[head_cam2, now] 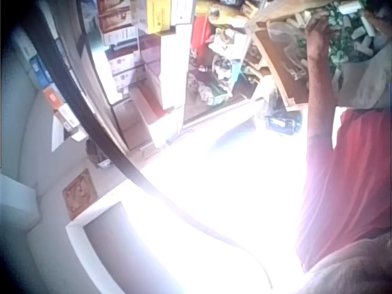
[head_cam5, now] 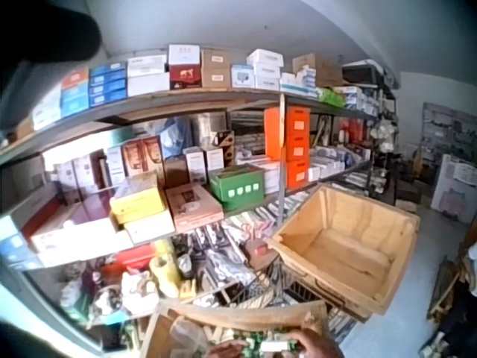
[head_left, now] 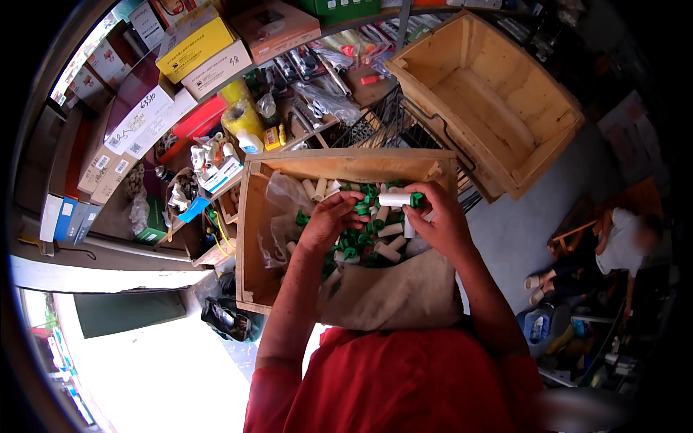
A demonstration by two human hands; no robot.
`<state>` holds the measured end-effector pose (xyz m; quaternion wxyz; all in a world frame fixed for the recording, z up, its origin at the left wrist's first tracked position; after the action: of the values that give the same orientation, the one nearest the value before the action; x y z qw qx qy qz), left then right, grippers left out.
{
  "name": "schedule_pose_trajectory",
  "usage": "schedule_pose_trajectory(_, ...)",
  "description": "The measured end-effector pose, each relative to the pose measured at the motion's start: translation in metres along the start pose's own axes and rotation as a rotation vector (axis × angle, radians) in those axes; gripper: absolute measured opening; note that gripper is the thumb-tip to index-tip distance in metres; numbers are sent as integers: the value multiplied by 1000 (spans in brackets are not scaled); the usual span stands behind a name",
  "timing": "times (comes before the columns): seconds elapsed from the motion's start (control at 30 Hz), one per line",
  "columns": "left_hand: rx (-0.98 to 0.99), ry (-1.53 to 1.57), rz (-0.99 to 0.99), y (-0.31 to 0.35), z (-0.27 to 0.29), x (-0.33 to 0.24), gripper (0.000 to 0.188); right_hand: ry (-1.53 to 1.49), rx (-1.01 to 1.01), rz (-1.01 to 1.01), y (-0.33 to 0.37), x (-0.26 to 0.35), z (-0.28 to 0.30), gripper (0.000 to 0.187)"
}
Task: The person repeatedly picks up white cylindrical pipe fittings and green plastic connectors from a wooden crate. They align and press the green connectors onto the white fittings by hand, then place the assembled units back into the crate. The process is repetitive and performed entirely by hand without tools.
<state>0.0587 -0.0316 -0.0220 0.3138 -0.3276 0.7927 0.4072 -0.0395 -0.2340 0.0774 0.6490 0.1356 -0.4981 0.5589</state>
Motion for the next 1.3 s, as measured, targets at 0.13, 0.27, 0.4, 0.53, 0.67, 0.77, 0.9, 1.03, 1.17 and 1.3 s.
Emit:
schedule_pose_trajectory(0.13,2,8,5,1,0,-2,22,-3,-10,2,0,-1,-2,33)
schedule_pose_trajectory(0.27,-33,64,7,-4,4,2,21,10,-5,5,1,-2,-3,33)
schedule_pose_trajectory(0.4,-47,140,7,-8,7,4,22,12,26,-11,-1,1,-3,32)
schedule_pose_trajectory(0.53,-86,152,9,-9,6,2,23,58,34,58,-1,-1,-4,32)
schedule_pose_trajectory(0.67,-130,167,-17,-14,12,3,23,72,50,51,-1,0,-6,31)
schedule_pose_trajectory(0.77,-147,173,-32,-15,15,4,22,111,51,61,0,-1,-7,31)
schedule_pose_trajectory(0.9,-147,154,-53,-15,15,3,21,204,55,136,-1,0,-8,31)
schedule_pose_trajectory(1.03,-150,139,-61,-13,14,1,20,286,54,253,-1,3,-10,33)
schedule_pose_trajectory(1.17,-180,101,-66,-13,12,0,18,471,137,276,1,-2,-14,38)
schedule_pose_trajectory(1.3,-100,47,-110,-10,11,0,21,594,176,341,3,2,-17,40)
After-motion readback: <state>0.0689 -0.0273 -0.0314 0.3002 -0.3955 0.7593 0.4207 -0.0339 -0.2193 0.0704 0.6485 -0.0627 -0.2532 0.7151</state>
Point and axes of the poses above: each hand's wrist, its own y-axis away from the middle knuckle, its own z-axis out of the back of the hand, x = y × z, the point moved 3 cm from there along -y, towards the middle knuckle, and after that the axes turned 14 degrees about -x, right-handed, at the moved point
